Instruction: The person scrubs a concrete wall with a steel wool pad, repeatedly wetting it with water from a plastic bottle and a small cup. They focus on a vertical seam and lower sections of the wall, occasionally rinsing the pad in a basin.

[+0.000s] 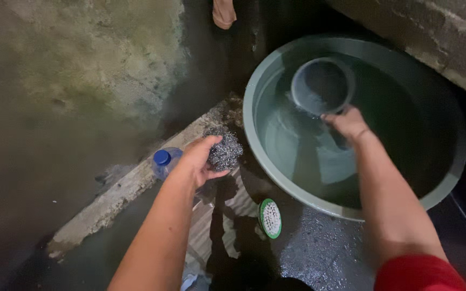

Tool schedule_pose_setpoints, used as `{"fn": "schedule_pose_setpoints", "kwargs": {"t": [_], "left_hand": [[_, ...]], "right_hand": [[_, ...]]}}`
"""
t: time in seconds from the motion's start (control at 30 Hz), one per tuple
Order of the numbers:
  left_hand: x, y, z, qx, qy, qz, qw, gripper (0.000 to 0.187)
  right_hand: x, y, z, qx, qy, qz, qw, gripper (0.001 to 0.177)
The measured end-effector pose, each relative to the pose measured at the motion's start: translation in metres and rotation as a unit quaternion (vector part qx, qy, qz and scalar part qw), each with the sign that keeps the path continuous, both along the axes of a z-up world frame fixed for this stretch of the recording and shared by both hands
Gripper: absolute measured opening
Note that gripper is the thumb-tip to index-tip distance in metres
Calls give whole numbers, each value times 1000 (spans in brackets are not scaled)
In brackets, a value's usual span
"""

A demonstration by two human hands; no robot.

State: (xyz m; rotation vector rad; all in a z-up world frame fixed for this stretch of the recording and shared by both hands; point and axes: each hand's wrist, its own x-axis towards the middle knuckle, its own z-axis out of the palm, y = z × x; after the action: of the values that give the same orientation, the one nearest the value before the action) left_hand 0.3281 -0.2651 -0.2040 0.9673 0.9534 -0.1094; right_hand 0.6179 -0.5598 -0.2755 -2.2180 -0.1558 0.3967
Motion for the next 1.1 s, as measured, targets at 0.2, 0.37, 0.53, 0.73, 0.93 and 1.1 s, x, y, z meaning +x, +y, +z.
{"fn": "schedule_pose_setpoints", "kwargs": {"t": [0.2, 0.37, 0.53, 0.73, 0.93, 1.1], "left_hand": [[4, -5, 1, -20, -2, 16, 1000, 36], [6, -2, -3, -23, -6, 28, 999, 36], [22, 9, -33, -7, 18, 1, 1000, 35], [50, 27, -67, 37, 29, -17, 999, 40], [38, 25, -48, 69, 67, 110, 989, 42], [35, 26, -38, 35, 82, 110, 990, 47]], "right_hand": [[-41, 10, 23, -246, -115, 121, 955, 53], [-68, 18, 88, -3, 89, 124, 988, 42], [-116, 37, 167, 31, 13, 163, 986, 42], [-161, 80, 220, -72, -93, 222, 968, 44], [-164, 118, 223, -57, -204, 269, 940, 46], [-175, 136, 219, -101, -271, 290, 912, 45]]}}
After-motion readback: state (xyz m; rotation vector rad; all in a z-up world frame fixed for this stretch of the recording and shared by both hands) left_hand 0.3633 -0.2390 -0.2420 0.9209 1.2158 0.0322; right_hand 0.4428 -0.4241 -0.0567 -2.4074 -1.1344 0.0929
